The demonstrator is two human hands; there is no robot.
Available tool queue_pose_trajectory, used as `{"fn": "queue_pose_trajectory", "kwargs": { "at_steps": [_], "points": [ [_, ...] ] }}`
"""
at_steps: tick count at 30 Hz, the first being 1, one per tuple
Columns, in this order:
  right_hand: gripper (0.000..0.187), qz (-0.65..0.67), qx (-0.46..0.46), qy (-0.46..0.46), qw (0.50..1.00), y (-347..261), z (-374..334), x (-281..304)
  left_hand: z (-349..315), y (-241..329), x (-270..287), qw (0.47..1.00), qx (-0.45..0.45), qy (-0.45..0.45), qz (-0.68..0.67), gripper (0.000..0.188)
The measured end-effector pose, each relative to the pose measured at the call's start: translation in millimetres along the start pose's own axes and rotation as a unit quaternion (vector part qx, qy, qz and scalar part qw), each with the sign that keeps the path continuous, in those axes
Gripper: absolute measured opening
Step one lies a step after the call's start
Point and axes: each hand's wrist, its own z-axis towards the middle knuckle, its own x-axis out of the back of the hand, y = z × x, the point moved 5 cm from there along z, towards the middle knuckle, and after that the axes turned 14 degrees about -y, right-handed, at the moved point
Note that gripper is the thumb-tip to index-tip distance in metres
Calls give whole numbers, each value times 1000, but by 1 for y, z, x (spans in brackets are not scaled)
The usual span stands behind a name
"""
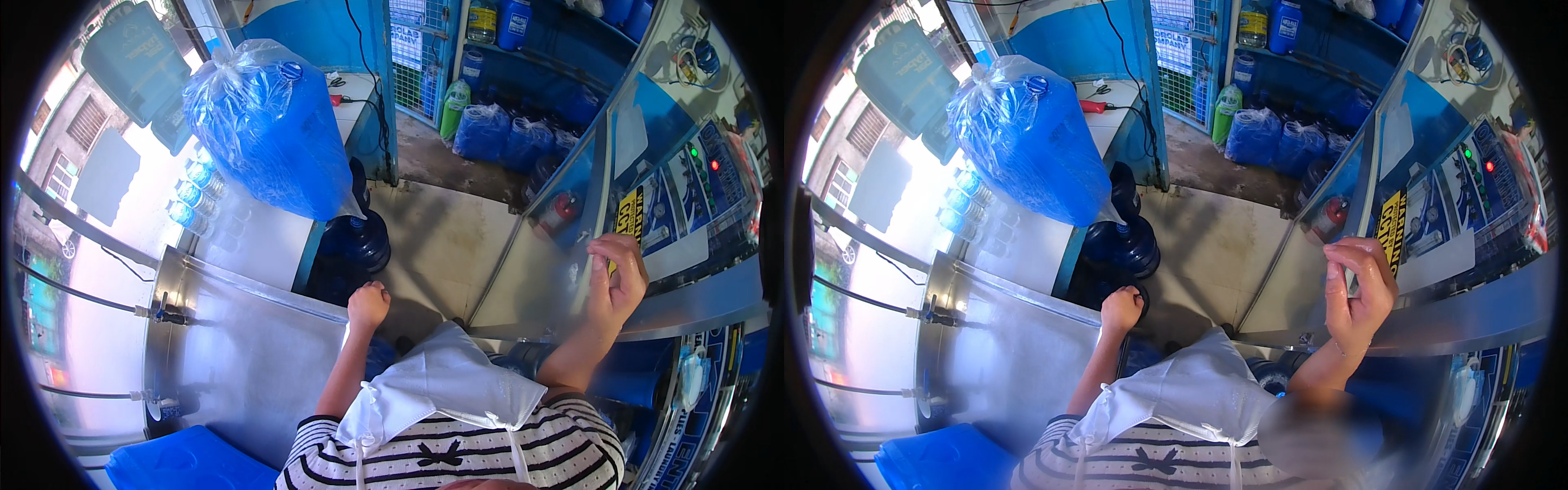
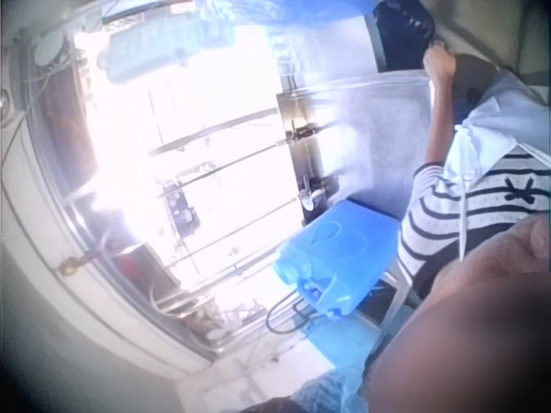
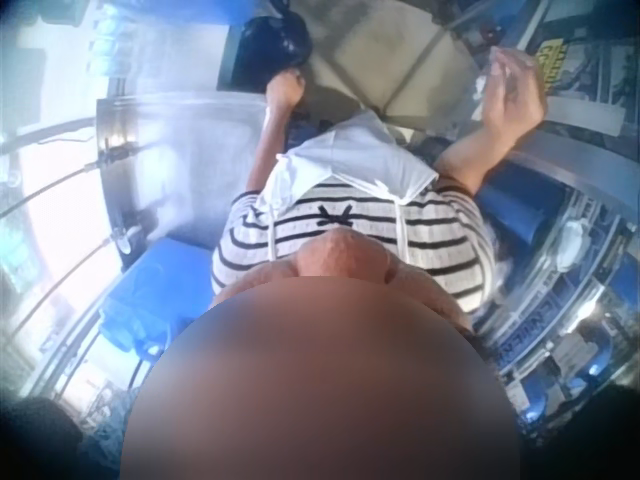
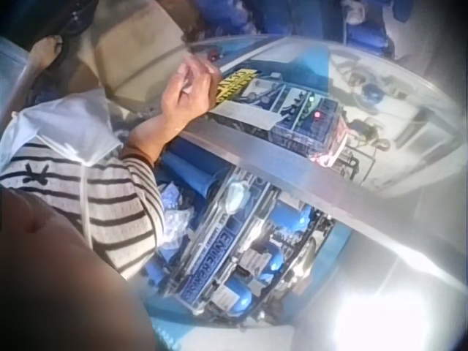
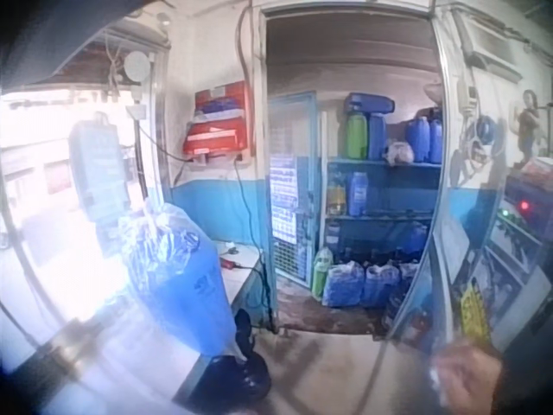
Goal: The person uses a red heat gun to shrink-wrap a blue plastic water container, then removes the wrap and places the container in a sink. They rinse the container under running water and scrub the interior with a toothbrush. The person repeats the shrink-wrapping process on a second container and cleans it in the same way.
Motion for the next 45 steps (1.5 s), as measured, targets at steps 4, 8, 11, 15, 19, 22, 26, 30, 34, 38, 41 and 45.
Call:
{"fn": "queue_pose_trajectory", "kwargs": {
  "at_steps": [4,8,11,15,19,22,26,30,34,38,41,45],
  "points": [
    [10,19,-2,36,999,2,-4,1,2,-5,-6,998,25,-45,36,21],
    [10,35,-18,23,999,2,-3,-7,4,-8,-13,994,35,-83,69,25],
    [11,37,17,-15,999,-3,7,-23,6,-10,-16,989,48,-114,81,26],
    [16,16,1,-108,994,-8,21,-49,7,-8,-12,991,55,-103,68,26],
    [23,-179,100,29,978,-38,8,-25,4,-3,1,999,46,-28,-1,22],
    [32,-244,197,423,850,-53,-31,35,0,2,7,999,21,8,-32,19],
    [46,-287,158,457,827,-49,-39,69,1,7,8,999,7,0,-34,17],
    [58,-199,94,406,887,-53,-32,64,1,9,6,1000,11,-8,-13,17],
    [58,-247,36,281,926,-62,-18,38,0,11,5,1000,0,-4,5,16],
    [71,-133,29,186,973,-32,-21,4,0,12,5,1000,-1,-2,-4,16],
    [90,-90,56,55,993,8,-33,-52,0,11,6,1000,7,7,-14,14],
    [104,-18,-147,-117,982,67,-51,-153,-1,11,6,1000,12,27,-7,14]
  ]
}}
